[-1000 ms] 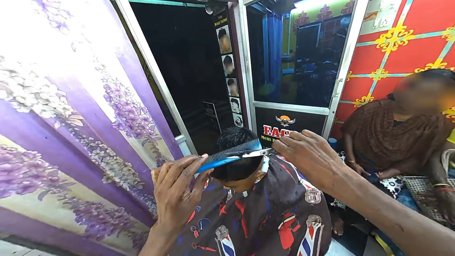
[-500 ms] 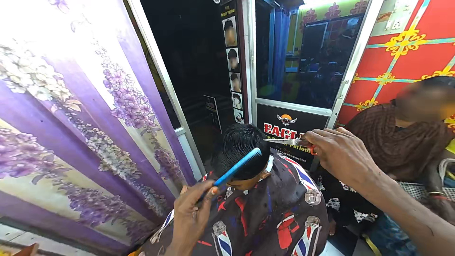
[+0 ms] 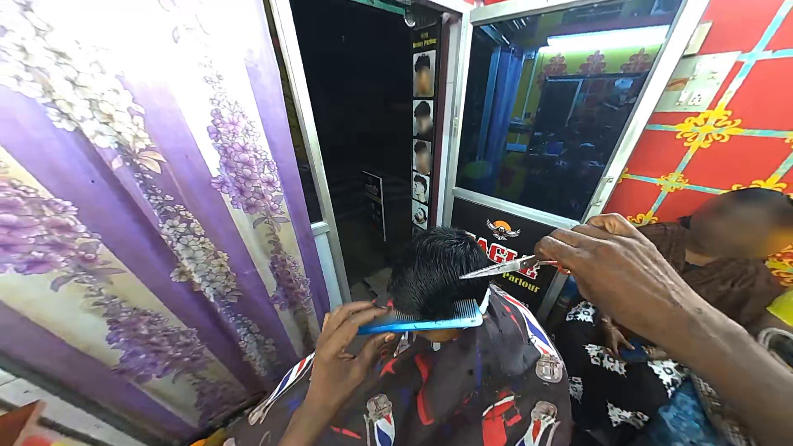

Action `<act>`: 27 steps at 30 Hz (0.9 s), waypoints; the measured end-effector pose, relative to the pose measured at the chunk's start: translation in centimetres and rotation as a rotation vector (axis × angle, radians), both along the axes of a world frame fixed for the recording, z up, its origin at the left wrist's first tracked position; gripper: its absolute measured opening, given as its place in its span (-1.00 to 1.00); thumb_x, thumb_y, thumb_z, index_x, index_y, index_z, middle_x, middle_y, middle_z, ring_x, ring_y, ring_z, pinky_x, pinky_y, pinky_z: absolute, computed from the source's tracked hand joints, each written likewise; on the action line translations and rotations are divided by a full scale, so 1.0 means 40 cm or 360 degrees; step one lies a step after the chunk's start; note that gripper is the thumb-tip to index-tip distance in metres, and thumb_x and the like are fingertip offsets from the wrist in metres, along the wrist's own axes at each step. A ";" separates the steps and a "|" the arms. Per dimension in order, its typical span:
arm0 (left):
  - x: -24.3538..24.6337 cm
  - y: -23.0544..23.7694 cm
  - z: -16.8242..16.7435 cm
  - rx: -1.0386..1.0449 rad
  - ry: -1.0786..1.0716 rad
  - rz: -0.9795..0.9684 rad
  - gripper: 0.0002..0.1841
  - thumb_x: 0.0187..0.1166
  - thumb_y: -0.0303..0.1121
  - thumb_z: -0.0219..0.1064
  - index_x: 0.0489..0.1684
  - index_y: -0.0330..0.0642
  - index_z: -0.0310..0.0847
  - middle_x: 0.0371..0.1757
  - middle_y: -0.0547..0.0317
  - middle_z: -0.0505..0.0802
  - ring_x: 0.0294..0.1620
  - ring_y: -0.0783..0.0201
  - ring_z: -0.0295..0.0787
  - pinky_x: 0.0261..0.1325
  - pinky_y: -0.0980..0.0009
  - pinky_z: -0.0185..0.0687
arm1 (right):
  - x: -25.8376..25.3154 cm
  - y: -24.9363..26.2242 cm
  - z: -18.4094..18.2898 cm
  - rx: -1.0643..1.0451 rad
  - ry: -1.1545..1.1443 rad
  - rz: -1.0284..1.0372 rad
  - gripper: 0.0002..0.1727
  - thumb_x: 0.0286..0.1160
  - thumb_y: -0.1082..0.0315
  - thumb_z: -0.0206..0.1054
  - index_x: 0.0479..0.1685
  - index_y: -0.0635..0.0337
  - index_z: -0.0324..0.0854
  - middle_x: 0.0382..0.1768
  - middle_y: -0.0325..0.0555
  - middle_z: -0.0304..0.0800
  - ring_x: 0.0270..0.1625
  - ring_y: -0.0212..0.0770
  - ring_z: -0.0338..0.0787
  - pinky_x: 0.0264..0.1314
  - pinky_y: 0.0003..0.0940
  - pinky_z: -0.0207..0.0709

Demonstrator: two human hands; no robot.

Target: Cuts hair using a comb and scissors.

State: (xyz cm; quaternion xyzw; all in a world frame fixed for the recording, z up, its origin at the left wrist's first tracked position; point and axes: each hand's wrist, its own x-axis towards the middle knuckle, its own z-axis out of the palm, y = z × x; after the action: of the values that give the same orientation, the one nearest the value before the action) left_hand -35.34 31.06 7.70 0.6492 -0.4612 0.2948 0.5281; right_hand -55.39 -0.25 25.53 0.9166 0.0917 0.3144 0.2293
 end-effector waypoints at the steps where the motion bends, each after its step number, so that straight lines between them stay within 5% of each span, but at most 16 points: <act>1: 0.006 -0.002 0.014 -0.0018 0.0017 -0.0003 -0.67 0.47 -0.02 0.53 0.17 0.27 0.83 0.16 0.43 0.85 0.22 0.37 0.74 0.31 0.27 0.64 | 0.002 0.005 0.018 -0.0055 0.0052 0.0004 -0.67 0.17 0.65 0.52 -0.12 0.07 0.78 -0.27 -0.13 0.83 -0.18 -0.02 0.81 0.15 0.07 0.55; 7: 0.041 -0.021 0.073 -0.0138 0.0087 -0.0019 -0.67 0.48 -0.09 0.53 0.16 0.09 0.86 0.15 0.34 0.87 0.19 0.32 0.78 0.25 0.28 0.73 | 0.021 0.063 0.104 -0.0316 0.0272 -0.0229 -0.67 0.10 0.56 0.65 -0.16 -0.02 0.82 -0.34 -0.24 0.85 -0.30 -0.14 0.80 -0.04 -0.12 0.58; 12: 0.058 -0.027 0.092 -0.0186 0.0025 0.0122 -0.67 0.46 -0.06 0.53 0.12 0.12 0.88 0.15 0.36 0.87 0.22 0.32 0.76 0.30 0.19 0.64 | 0.056 0.105 0.151 -0.0325 0.0646 -0.0440 -0.40 0.08 -0.03 0.74 0.19 -0.08 0.74 -0.02 -0.25 0.82 0.01 -0.14 0.78 0.01 -0.14 0.57; 19: 0.056 -0.010 0.114 -0.0193 -0.0186 0.0252 -0.69 0.47 -0.07 0.53 0.14 0.15 0.86 0.15 0.38 0.85 0.15 0.36 0.72 0.17 0.21 0.55 | 0.111 0.190 0.149 -0.0384 0.0761 -0.0501 -0.42 0.16 0.22 0.67 0.27 0.11 0.68 0.06 -0.07 0.78 0.11 -0.01 0.74 0.00 -0.12 0.54; 23: 0.053 0.000 0.124 -0.0156 -0.0222 0.0267 -0.67 0.49 -0.05 0.52 0.18 0.16 0.85 0.17 0.38 0.85 0.14 0.37 0.71 0.14 0.22 0.53 | 0.120 0.197 0.139 -0.0498 0.0600 -0.0304 -0.67 0.19 0.58 0.55 -0.02 0.16 0.75 -0.23 -0.04 0.78 -0.15 -0.01 0.78 -0.22 -0.15 0.56; 27: 0.047 0.008 0.133 -0.0122 -0.0169 0.0239 -0.54 0.48 -0.03 0.52 0.36 0.15 0.70 0.17 0.46 0.87 0.20 0.39 0.73 0.23 0.17 0.55 | 0.100 0.180 0.176 -0.0436 0.0623 -0.0345 -0.74 0.26 0.57 0.53 -0.12 0.06 0.78 -0.36 -0.13 0.79 -0.27 -0.04 0.79 -0.26 -0.12 0.58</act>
State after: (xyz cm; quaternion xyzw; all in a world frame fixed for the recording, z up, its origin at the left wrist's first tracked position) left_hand -33.44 31.39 13.03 0.6446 -0.4270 0.3851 0.5039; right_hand -51.38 6.95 32.56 0.9249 0.0771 0.0894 0.3615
